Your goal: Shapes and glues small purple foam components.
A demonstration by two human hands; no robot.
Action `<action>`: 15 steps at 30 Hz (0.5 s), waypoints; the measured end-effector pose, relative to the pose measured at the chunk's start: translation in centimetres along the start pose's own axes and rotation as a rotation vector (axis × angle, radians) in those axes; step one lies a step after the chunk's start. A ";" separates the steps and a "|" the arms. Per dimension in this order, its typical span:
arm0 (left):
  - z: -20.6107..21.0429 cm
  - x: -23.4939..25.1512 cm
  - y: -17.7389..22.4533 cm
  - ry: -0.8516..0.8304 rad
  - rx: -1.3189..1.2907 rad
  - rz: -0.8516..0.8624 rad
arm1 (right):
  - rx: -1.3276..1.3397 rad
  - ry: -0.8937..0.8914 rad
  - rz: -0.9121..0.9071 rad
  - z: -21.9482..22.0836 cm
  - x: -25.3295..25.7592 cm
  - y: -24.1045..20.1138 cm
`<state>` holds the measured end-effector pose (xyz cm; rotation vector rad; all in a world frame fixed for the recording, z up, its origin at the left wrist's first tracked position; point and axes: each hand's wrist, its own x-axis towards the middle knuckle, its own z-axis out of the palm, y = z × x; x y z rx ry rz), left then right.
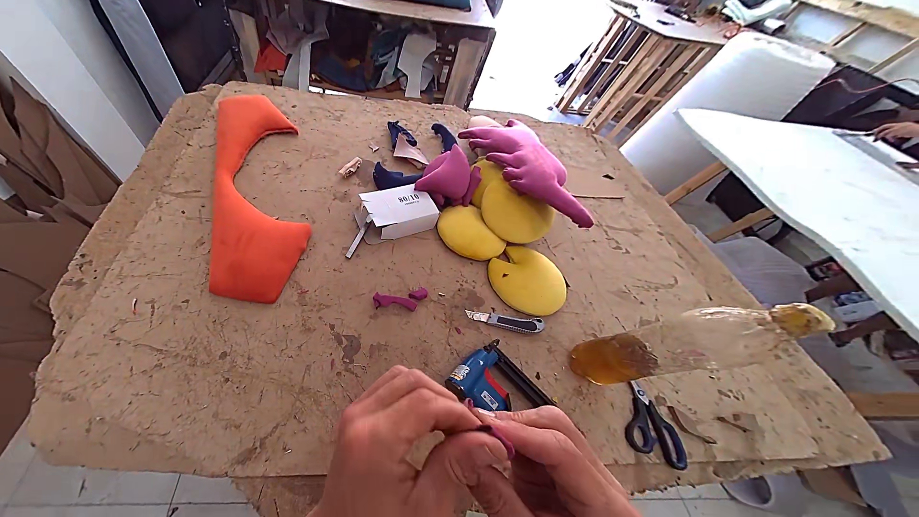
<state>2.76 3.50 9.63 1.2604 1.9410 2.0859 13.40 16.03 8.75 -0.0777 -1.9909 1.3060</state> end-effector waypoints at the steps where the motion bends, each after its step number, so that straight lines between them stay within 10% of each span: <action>1: 0.1 0.0 -0.3 -0.009 -0.100 -0.053 | 0.024 0.012 0.011 0.3 0.0 0.0; 15: 0.2 -2.2 -4.3 0.057 -0.215 -0.206 | 0.019 0.123 0.087 2.9 -0.8 4.5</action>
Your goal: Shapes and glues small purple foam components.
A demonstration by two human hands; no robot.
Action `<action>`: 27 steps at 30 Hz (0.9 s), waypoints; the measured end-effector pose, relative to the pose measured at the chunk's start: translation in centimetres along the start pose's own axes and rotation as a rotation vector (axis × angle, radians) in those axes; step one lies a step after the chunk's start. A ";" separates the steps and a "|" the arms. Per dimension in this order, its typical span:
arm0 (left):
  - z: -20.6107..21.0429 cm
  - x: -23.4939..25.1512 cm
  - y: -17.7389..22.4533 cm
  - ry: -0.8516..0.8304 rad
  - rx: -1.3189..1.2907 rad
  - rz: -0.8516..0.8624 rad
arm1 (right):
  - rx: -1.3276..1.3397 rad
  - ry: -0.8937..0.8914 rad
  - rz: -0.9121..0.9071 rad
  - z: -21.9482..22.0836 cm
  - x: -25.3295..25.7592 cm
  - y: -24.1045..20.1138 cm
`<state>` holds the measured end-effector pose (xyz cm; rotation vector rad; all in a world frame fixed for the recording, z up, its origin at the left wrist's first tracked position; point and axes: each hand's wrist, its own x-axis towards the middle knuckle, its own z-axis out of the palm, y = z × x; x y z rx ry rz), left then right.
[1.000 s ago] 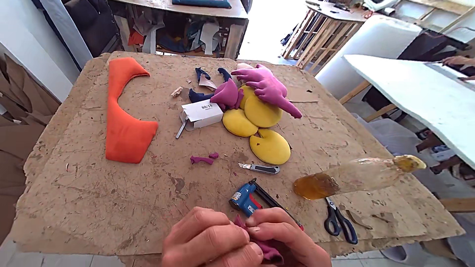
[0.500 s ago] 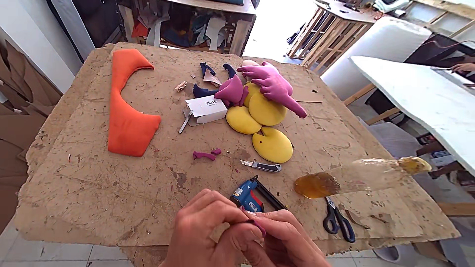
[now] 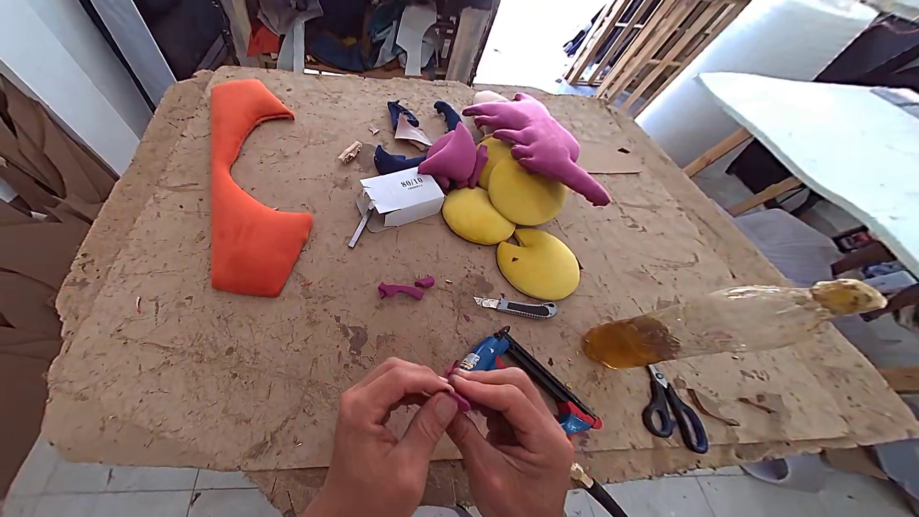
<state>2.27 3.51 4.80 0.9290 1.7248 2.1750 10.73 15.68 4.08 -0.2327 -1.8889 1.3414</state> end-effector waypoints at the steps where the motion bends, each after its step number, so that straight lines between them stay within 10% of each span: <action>1: -0.4 -0.2 -0.1 -0.031 0.053 0.061 | -0.069 0.009 -0.058 -0.3 0.2 0.1; 11: -1.1 0.8 2.0 -0.131 0.545 0.476 | -0.371 0.001 -0.312 -2.6 0.9 -1.1; 18: -0.3 1.1 1.9 -0.210 0.127 0.069 | -0.242 0.002 -0.295 -2.2 0.4 -0.7; 27: 0.1 0.2 -2.2 -0.065 0.063 -0.357 | 0.324 -0.030 0.213 0.3 -2.0 4.8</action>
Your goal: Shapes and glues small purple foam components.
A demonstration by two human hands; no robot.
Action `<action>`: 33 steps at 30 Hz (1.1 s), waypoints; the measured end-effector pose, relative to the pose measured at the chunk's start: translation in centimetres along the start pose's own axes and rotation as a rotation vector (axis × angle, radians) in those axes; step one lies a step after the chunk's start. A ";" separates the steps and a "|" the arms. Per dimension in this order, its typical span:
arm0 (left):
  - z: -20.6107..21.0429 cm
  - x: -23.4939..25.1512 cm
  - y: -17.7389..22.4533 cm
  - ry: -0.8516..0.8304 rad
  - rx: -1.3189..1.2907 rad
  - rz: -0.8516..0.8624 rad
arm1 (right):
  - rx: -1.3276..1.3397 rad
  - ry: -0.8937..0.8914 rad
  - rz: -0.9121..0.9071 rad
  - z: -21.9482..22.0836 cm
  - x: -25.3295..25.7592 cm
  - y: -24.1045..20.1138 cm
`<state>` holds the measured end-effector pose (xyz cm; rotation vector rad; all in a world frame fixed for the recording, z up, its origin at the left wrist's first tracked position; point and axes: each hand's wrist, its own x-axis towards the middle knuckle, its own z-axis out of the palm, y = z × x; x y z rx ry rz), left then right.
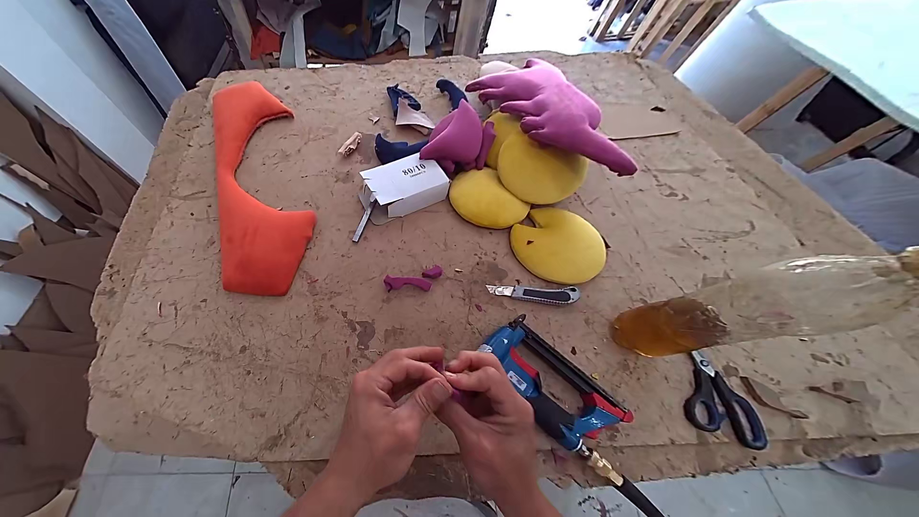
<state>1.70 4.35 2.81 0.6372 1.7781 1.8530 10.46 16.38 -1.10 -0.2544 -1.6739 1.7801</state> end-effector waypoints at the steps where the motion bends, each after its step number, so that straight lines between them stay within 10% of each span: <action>1: -0.2 0.0 -0.7 0.026 0.016 -0.038 | 0.064 -0.001 0.055 0.3 -0.2 1.3; 5: -1.0 0.0 -4.9 0.139 0.245 -0.068 | 0.049 -0.001 0.160 0.9 -0.8 6.6; 14: -0.4 -1.2 -13.8 0.178 0.906 0.198 | -0.868 -0.260 0.080 -1.4 -2.8 9.7; 22: -0.7 -1.0 -14.0 0.198 0.872 0.194 | -1.319 -0.044 0.073 -11.6 -0.8 2.1; 33: -0.1 -1.4 -13.7 0.392 0.855 -0.075 | -1.452 -0.290 0.305 -15.3 -0.9 3.8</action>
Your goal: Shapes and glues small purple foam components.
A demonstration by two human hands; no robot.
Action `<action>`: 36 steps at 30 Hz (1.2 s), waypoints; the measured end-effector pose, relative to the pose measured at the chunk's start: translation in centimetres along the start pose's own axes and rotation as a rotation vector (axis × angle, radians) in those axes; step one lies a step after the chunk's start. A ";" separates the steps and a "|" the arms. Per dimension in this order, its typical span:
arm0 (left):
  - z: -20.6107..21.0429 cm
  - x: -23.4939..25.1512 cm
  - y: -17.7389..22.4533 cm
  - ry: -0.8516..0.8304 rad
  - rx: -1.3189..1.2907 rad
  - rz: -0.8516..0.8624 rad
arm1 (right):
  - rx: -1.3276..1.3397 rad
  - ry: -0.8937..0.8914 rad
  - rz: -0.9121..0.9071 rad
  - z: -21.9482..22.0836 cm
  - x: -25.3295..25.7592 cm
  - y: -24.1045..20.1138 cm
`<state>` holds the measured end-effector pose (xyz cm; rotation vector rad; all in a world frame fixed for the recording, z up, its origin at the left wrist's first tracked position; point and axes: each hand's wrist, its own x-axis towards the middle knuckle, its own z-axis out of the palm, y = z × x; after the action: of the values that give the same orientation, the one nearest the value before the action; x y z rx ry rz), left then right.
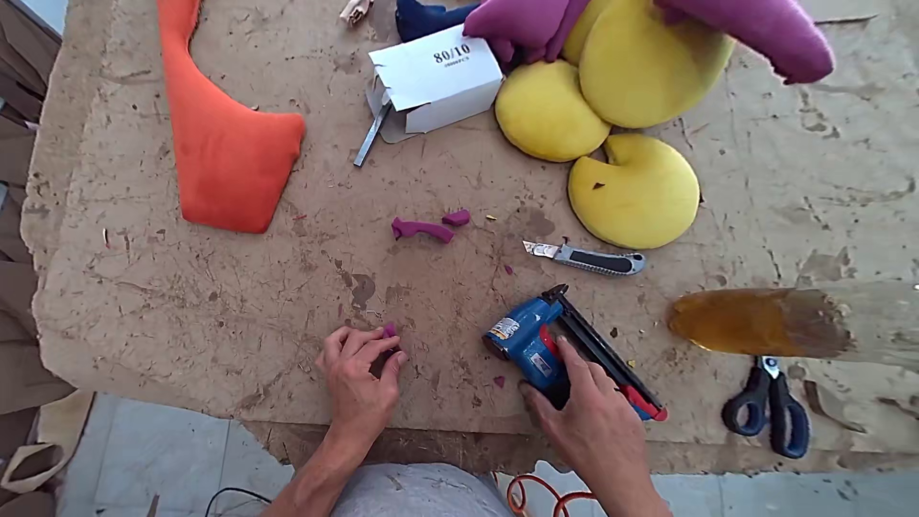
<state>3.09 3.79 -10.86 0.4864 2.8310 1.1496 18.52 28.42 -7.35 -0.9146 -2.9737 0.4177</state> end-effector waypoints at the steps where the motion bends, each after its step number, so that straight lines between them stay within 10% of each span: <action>1: 0.2 -0.1 -0.1 0.012 -0.007 0.016 | 0.016 -0.037 0.003 -0.6 0.3 0.0; 10: 0.6 0.0 -1.1 0.002 -0.012 0.164 | 0.017 -0.338 -0.391 -13.0 3.5 -5.3; 16: 0.8 0.0 -0.8 0.027 0.001 0.144 | -0.068 -0.323 -0.749 -8.8 7.3 -8.6; 36: 0.6 -0.1 -1.0 -0.001 -0.022 0.149 | -0.051 -0.432 -0.763 -6.5 8.0 -9.2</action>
<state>3.02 3.56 -11.98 0.7069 2.8184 1.2021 7.33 27.20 0.59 0.3980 -3.3857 0.5501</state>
